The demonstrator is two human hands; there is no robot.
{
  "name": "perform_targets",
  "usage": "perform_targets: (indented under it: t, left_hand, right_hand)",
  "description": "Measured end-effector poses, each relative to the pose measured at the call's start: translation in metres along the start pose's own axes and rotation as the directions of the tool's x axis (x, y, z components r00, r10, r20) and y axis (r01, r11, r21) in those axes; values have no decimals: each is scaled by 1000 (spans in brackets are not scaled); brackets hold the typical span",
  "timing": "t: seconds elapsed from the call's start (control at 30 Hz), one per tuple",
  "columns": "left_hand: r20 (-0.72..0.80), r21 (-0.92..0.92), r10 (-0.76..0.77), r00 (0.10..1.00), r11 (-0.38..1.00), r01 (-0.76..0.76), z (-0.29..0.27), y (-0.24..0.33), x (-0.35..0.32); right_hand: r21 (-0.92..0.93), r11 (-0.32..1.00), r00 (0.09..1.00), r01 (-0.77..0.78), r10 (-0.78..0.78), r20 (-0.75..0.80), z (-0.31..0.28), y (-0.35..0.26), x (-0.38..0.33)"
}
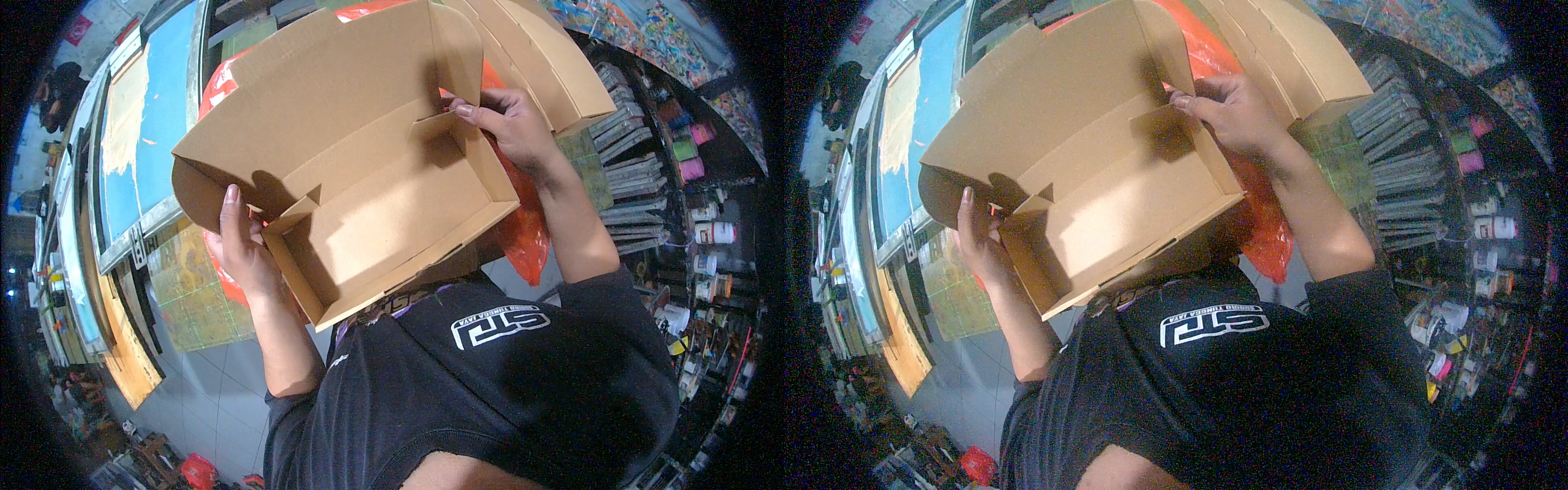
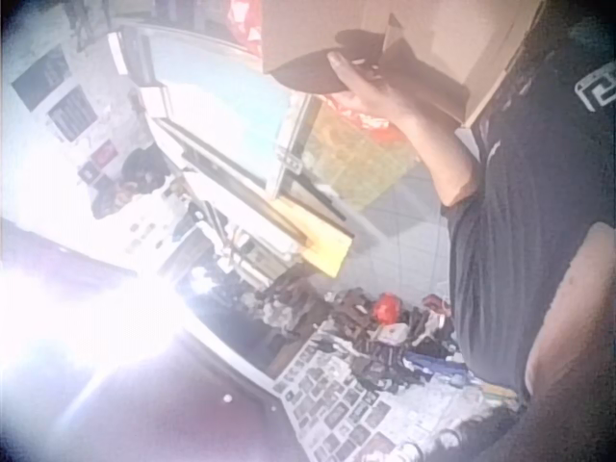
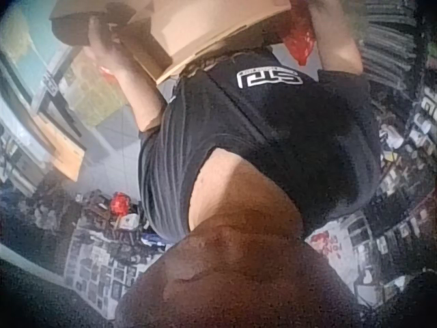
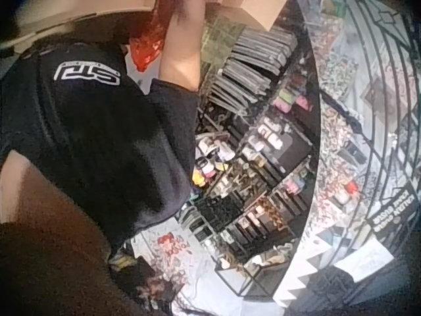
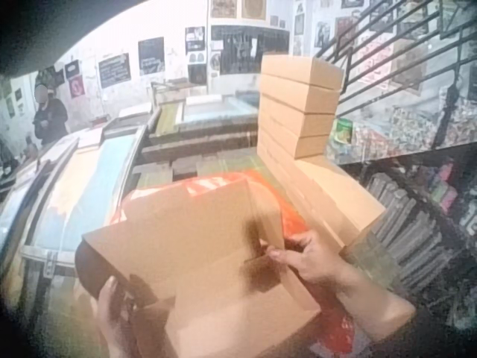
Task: The person repeatedly folds flat cardboard pieces into small boxes by hand, tucking flaps and locking tabs, then stacks the finished boxes on a counter. The person handles a red plastic bag and a stack of completed boxes during the process.
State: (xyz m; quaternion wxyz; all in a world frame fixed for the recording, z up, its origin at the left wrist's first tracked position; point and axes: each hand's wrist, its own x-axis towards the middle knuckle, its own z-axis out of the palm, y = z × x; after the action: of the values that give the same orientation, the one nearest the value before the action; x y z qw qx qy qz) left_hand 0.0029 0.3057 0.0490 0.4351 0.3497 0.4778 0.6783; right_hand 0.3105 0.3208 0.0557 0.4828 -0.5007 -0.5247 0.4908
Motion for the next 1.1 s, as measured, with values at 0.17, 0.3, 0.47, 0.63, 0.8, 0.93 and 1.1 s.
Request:
perform_targets:
  t: [0.17, 0.3, 0.47, 0.63, 0.8, 0.93, 1.1]
  left_hand:
    - [20, 42, 49, 999, 998, -50, -7, -9, 3]
    - [-2, -7, 55, 998, 998, -55, -2, -6, 0]
    - [-50, 98, 255, 966, 964, -249, -20, -28, 0]
    - [178, -358, 235, 955, 920, -160, -35, -23, 8]
    - [33, -1, 195, 980, 981, -195, -52, -32, 11]
    - [-18, 14, -113, 993, 993, 114, -31, 1, -9]
    - [137, -491, 0, 991, 868, 68, -40, -3, -17]
  right_hand:
    - [37, 999, 998, -24, 25, -51, 7, -1, -2]
    - [60, 997, 995, 53, -48, -90, 8, 10, -5]
    - [662, 749, 1000, 10, 10, -26, 11, 10, -12]
    - [843, 528, 989, 100, -146, -26, -2, 53, -3]
    - [556, 804, 958, 211, -58, -280, 26, 27, -11]
    - [853, 516, 996, 73, -84, -34, 10, 42, -30]
    - [920, 373, 973, 119, -229, -33, 4, 59, -26]
